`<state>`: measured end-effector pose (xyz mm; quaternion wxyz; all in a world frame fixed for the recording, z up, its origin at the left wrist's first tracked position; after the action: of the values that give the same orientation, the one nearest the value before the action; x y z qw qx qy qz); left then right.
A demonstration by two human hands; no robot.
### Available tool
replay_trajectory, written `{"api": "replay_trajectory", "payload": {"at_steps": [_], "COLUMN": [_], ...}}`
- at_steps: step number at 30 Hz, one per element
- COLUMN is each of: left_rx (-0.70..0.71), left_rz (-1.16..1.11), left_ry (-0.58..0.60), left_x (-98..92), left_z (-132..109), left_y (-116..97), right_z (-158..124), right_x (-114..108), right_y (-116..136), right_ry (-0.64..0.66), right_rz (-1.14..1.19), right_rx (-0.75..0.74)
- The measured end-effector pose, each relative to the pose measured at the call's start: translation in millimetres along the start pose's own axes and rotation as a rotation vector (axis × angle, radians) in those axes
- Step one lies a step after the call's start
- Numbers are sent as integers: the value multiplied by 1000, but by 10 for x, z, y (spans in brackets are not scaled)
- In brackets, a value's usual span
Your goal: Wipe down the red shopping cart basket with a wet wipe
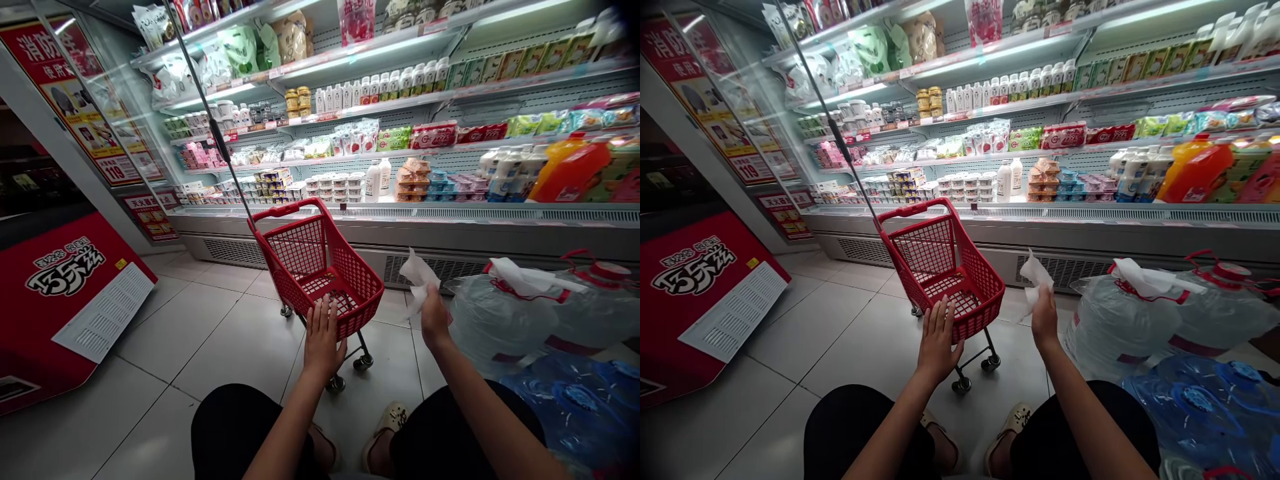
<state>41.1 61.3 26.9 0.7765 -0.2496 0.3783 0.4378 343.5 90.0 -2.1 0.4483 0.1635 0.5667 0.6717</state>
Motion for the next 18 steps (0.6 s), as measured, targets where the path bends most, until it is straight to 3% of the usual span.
{"api": "replay_trajectory", "payload": {"at_steps": [4,8,12,18], "left_rx": [4,40,35,2], "left_rz": [-8,-15,-38,-85], "left_ry": [17,37,19,-22], "left_x": [28,26,15,-35], "left_z": [-8,-52,-129,-206], "left_y": [-127,-235,-228,-79], "right_z": [-251,-596,-860,-1480], "right_x": [499,909,869,789], "right_y": [433,479,439,709], "right_ry": [129,218,217,463], "right_rz": [-59,-141,-148,-188], "right_rx": [-353,-518,-580,-846]}}
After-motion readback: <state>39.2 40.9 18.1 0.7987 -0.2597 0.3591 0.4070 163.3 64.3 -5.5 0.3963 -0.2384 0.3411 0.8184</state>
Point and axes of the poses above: each hand's wrist, its own z-axis towards the middle knuckle, its own x-axis out of the palm, y = z × x, the point moved 7 cm from there along z, towards the middle knuckle, and after that the axes turned 6 degrees about -y, right-handed, at the moved point
